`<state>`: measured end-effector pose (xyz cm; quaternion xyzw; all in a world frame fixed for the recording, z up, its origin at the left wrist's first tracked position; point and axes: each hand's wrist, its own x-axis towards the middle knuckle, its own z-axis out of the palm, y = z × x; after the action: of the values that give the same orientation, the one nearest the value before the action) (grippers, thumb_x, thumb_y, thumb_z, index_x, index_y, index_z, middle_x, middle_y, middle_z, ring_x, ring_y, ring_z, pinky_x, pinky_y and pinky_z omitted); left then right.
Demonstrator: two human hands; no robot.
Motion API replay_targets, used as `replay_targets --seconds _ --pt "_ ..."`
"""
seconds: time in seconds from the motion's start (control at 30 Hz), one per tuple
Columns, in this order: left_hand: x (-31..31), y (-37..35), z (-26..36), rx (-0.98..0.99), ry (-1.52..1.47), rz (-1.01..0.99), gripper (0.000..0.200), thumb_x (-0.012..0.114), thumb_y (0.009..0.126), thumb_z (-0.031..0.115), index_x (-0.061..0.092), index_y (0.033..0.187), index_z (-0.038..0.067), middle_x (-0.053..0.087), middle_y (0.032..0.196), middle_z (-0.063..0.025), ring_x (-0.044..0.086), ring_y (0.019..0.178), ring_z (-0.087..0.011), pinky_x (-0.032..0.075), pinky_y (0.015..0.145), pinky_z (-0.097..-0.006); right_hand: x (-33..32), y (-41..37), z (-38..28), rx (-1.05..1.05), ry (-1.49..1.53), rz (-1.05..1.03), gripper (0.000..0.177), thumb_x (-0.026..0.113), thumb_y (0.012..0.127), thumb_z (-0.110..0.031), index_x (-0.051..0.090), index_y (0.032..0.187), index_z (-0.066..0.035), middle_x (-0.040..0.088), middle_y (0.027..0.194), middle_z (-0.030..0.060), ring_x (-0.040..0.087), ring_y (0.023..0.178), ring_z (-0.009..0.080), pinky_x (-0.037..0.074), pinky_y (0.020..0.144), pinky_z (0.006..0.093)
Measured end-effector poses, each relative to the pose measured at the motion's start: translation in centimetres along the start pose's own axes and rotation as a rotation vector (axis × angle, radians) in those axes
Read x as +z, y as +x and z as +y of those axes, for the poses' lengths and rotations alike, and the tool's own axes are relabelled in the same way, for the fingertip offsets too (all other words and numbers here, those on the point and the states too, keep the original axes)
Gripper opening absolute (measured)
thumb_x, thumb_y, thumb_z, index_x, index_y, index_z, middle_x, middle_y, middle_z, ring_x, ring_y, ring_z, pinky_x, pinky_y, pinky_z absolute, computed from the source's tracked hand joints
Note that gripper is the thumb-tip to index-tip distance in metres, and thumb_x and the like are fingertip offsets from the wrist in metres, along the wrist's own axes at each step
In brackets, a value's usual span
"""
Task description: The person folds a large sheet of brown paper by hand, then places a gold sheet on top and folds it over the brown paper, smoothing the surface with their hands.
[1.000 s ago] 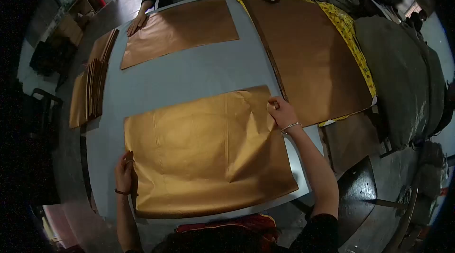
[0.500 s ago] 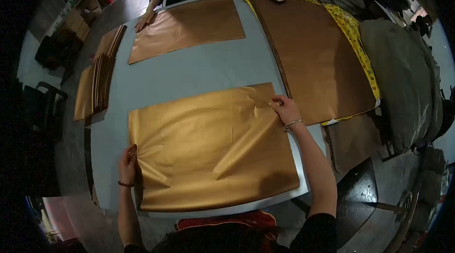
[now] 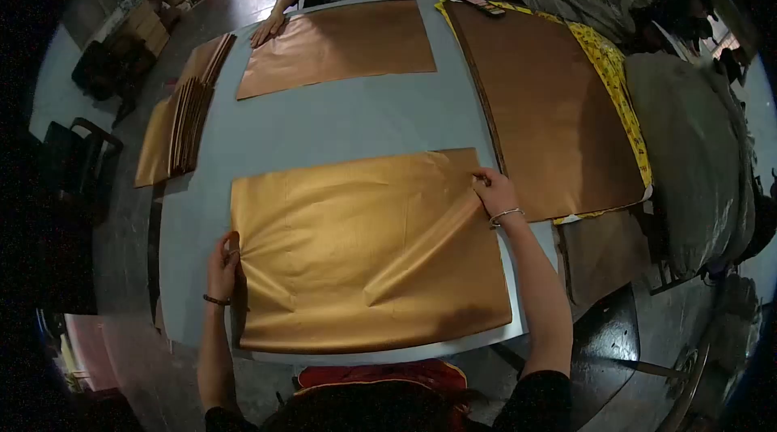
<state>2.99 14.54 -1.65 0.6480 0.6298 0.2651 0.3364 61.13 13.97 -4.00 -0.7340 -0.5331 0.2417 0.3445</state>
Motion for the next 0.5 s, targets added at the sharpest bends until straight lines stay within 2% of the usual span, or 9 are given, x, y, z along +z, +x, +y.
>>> replay_targets --seconds 0.07,0.13,0.23,0.3,0.37,0.5 --pt "-0.1 -0.2 0.1 -0.041 0.078 -0.016 0.039 0.047 0.093 0.000 0.046 0.132 0.003 0.058 0.117 -0.0117 0.055 0.109 -0.0181 0.045 0.089 -0.0297 -0.2 0.0 0.0 0.046 0.042 -0.029 0.033 0.062 0.082 -0.023 0.064 0.109 -0.005 0.067 0.090 0.0149 0.064 0.081 0.0238 0.050 0.074 0.0326" --pt "0.4 0.0 -0.6 0.027 0.063 0.042 0.039 0.045 0.092 -0.001 0.047 0.131 0.004 0.058 0.114 -0.0106 0.056 0.102 -0.0175 0.045 0.086 -0.0290 0.4 0.2 0.1 0.051 0.008 -0.036 0.032 0.061 0.082 -0.023 0.065 0.109 -0.006 0.067 0.091 0.0157 0.064 0.082 0.0248 0.050 0.074 0.0333" --pt "0.5 0.2 0.2 0.088 -0.024 -0.007 0.039 0.044 0.092 -0.002 0.047 0.130 0.004 0.058 0.109 -0.0093 0.056 0.095 -0.0170 0.045 0.082 -0.0287 0.4 0.0 0.2 0.002 0.014 0.007 0.030 0.057 0.083 -0.021 0.065 0.109 -0.007 0.066 0.097 0.0172 0.064 0.086 0.0297 0.051 0.076 0.0366" --pt "0.7 0.6 -1.5 0.097 -0.005 0.032 0.036 0.043 0.093 -0.002 0.049 0.128 0.004 0.059 0.109 -0.0093 0.056 0.095 -0.0178 0.045 0.082 -0.0292 0.7 -0.5 -0.8 -0.010 0.014 0.055 0.029 0.055 0.083 -0.020 0.065 0.108 -0.008 0.066 0.101 0.0159 0.063 0.089 0.0328 0.051 0.078 0.0381" --pt "0.3 1.0 -2.7 -0.041 -0.089 -0.030 0.035 0.047 0.089 -0.001 0.052 0.124 0.000 0.060 0.120 -0.0132 0.058 0.108 -0.0216 0.046 0.090 -0.0333 0.7 -0.5 -1.3 0.062 -0.043 0.055 0.032 0.059 0.081 -0.024 0.065 0.108 -0.009 0.066 0.104 0.0146 0.063 0.092 0.0329 0.050 0.081 0.0376" --pt "0.3 0.6 -1.6 0.033 -0.028 -0.016 0.034 0.048 0.089 -0.001 0.054 0.122 0.000 0.060 0.119 -0.0126 0.058 0.108 -0.0216 0.046 0.090 -0.0331 -0.9 -2.0 -6.9 0.200 -0.195 0.019 0.040 0.065 0.076 -0.034 0.065 0.107 -0.009 0.065 0.105 0.0140 0.061 0.097 0.0324 0.049 0.085 0.0385"
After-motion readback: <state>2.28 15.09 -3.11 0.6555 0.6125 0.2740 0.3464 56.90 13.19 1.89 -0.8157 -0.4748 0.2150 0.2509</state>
